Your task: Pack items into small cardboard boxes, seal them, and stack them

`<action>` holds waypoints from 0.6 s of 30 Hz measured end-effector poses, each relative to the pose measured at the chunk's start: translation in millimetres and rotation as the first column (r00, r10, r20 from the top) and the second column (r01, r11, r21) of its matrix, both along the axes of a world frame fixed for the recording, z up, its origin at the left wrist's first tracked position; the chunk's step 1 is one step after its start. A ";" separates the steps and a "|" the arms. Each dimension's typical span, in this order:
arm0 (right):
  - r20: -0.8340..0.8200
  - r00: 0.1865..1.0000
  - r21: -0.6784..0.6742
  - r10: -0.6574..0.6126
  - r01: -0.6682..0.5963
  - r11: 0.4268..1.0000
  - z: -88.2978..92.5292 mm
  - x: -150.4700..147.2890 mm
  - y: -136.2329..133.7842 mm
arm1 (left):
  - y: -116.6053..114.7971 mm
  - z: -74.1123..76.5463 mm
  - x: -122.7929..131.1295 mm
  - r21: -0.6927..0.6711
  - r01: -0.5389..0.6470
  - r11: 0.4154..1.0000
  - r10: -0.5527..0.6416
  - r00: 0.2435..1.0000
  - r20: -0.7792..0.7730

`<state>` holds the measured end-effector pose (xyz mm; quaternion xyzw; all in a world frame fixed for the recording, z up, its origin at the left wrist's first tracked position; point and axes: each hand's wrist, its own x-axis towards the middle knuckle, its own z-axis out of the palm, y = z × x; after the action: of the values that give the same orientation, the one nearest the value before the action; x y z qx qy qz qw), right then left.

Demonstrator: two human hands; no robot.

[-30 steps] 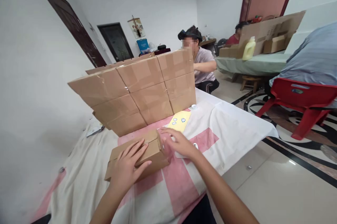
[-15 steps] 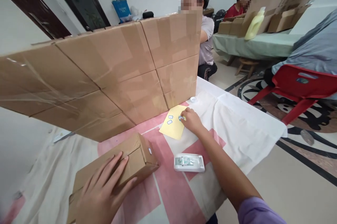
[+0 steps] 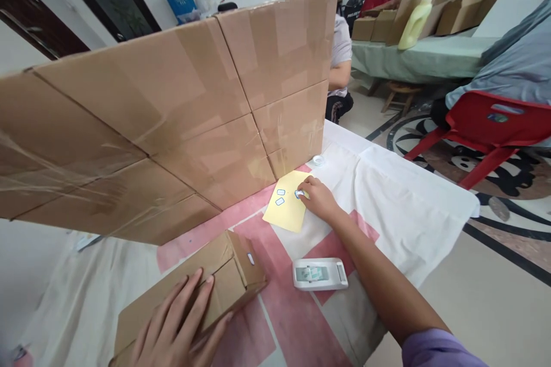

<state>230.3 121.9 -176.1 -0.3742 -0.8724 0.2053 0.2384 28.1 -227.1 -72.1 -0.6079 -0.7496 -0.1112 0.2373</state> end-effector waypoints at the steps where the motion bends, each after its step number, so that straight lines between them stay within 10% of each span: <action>1: -0.005 1.000 0.000 0.003 -0.003 1.000 -0.2 -0.1 0.4 | 0.2 -0.2 0.1 -0.001 -0.003 1.000 0.003 1.000 0.002; 18: 0.410 0.912 0.201 -0.028 -0.060 0.978 13.7 -14.8 -13.4 | 4.4 -3.0 -8.0 0.094 0.106 0.990 -0.096 0.990 -0.104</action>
<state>215.5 108.5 -162.5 -0.3745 -0.9227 0.0311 0.0863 20.2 -222.7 -75.1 -0.6373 -0.6986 -0.1297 0.2983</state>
